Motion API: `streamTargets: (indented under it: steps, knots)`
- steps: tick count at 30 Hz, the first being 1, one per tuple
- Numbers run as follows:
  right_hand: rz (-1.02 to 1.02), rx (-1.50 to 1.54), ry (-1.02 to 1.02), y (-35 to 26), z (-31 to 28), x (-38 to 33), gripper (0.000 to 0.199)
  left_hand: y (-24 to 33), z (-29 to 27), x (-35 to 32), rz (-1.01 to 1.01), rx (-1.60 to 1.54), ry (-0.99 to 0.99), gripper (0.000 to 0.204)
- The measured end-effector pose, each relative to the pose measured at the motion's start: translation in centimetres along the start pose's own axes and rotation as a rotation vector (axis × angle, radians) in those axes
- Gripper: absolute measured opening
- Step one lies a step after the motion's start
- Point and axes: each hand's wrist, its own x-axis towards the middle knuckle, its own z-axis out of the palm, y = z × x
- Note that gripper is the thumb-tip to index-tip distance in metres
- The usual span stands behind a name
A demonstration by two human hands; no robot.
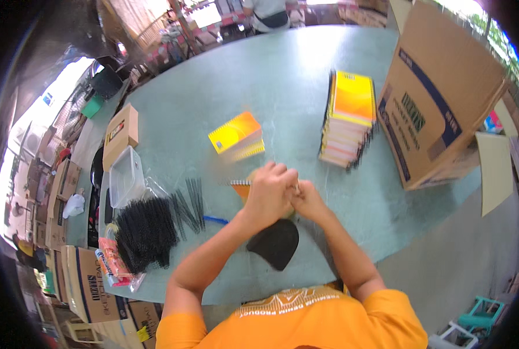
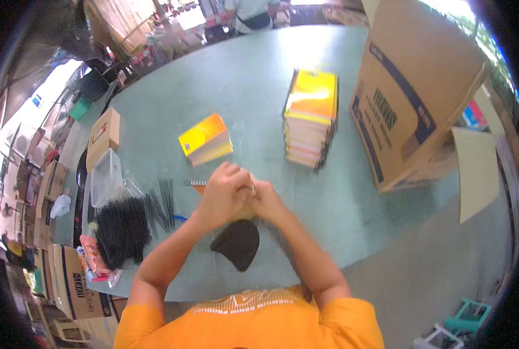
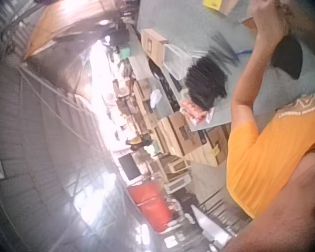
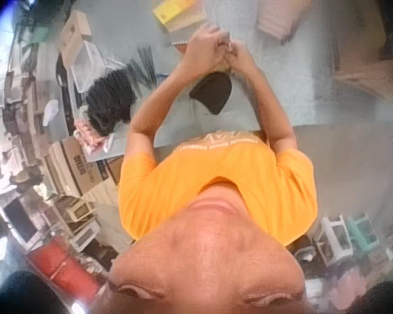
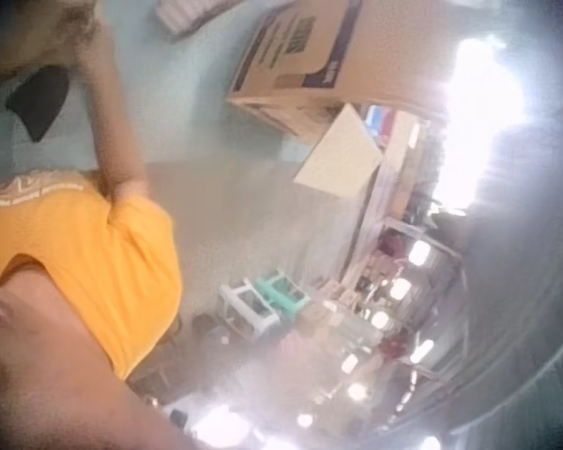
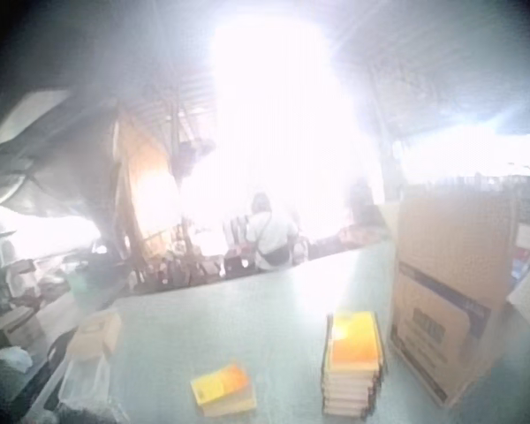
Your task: The person assembles spiral notebooks by threading a plastic coil through the pre-punched holes of notebook covers and pages, then uses pliers to cut the excess coil and crimp the ends.
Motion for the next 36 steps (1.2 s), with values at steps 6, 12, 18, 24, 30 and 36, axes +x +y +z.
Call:
streamTargets:
  steps: [6,12,18,24,30,36]
  knots:
    - [-0.308,-0.284,0.289,-11.7,-7.2,3.5,0.049,0.5,-4.9,-2.5,0.059,0.237,0.623,0.026]
    - [-0.185,-1.386,0.497,-11.0,-13.6,7.6,0.046,-2.6,-3.0,-6.8,-0.026,-0.037,0.422,0.021]
    - [-0.179,-1.375,0.371,-7.0,-13.5,7.0,0.066,-3.6,-1.1,-8.5,-0.018,-0.127,0.337,0.014]
    - [-0.19,-1.36,0.435,-7.6,-12.4,6.9,0.056,-4.2,-0.7,-9.0,-0.021,-0.096,0.374,0.012]
    - [-0.562,-0.948,0.502,-10.9,-7.1,8.6,0.03,-6.2,-1.2,-11.5,-0.199,-0.101,0.331,0.011]
    - [-0.554,-0.716,0.034,-1.1,4.2,16.4,0.026,-6.1,-2.8,-13.2,-0.223,-0.091,0.195,0.01]
